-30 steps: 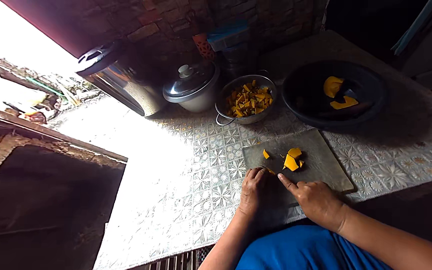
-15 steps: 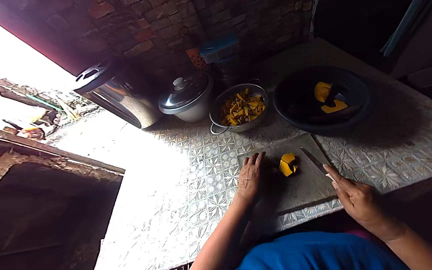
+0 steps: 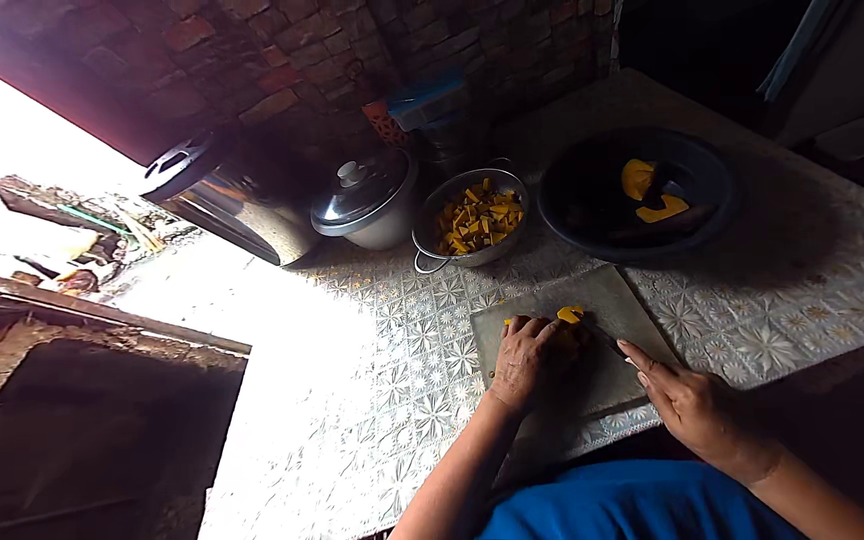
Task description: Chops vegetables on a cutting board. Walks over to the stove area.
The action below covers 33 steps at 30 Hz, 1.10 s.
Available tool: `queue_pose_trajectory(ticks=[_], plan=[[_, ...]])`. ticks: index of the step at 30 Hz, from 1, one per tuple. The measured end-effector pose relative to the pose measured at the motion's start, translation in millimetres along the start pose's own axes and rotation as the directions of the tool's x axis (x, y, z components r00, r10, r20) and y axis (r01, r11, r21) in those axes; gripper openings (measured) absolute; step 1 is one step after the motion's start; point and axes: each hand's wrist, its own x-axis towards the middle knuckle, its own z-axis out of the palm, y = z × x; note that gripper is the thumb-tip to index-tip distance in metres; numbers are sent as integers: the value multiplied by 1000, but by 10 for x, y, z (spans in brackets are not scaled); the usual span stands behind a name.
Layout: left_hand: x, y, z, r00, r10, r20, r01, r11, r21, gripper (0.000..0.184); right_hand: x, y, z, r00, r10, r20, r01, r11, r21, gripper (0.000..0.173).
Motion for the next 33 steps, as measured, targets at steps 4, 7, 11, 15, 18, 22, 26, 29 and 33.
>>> queue_pose_trajectory(ticks=[4,7,11,15,18,22,26,29,33], plan=[[-57,29,-76,998,-63,-17,65,994,90,51,-11,-30,-31,999,-19,33,18,1000,11,45],[-166,16,-46,992,-115,-53,118,991,69,48,5,-106,-25,996,-52,73,53,999,-9,45],[-286,49,-80,980,-130,-150,142,987,72,36,28,-200,17,989,-91,117,97,994,-47,45],[-398,14,-84,964,-149,-220,160,986,36,17,12,-247,46,981,-92,170,108,990,-86,47],[-443,10,-48,949,-201,-243,196,980,-43,12,11,-284,57,977,-82,195,104,989,-107,48],[-445,-15,-22,946,-225,-234,205,973,-105,11,54,-350,18,966,-75,249,123,975,-184,49],[-438,-21,-31,944,-269,-192,242,958,-155,10,149,-476,-72,940,-52,338,141,960,-243,53],[-429,-26,-28,942,-285,-174,256,951,-174,9,260,-622,-150,886,12,464,136,949,-284,61],[-432,-38,-20,941,-302,-152,273,945,-182,10,301,-653,-45,827,89,556,98,949,-298,63]])
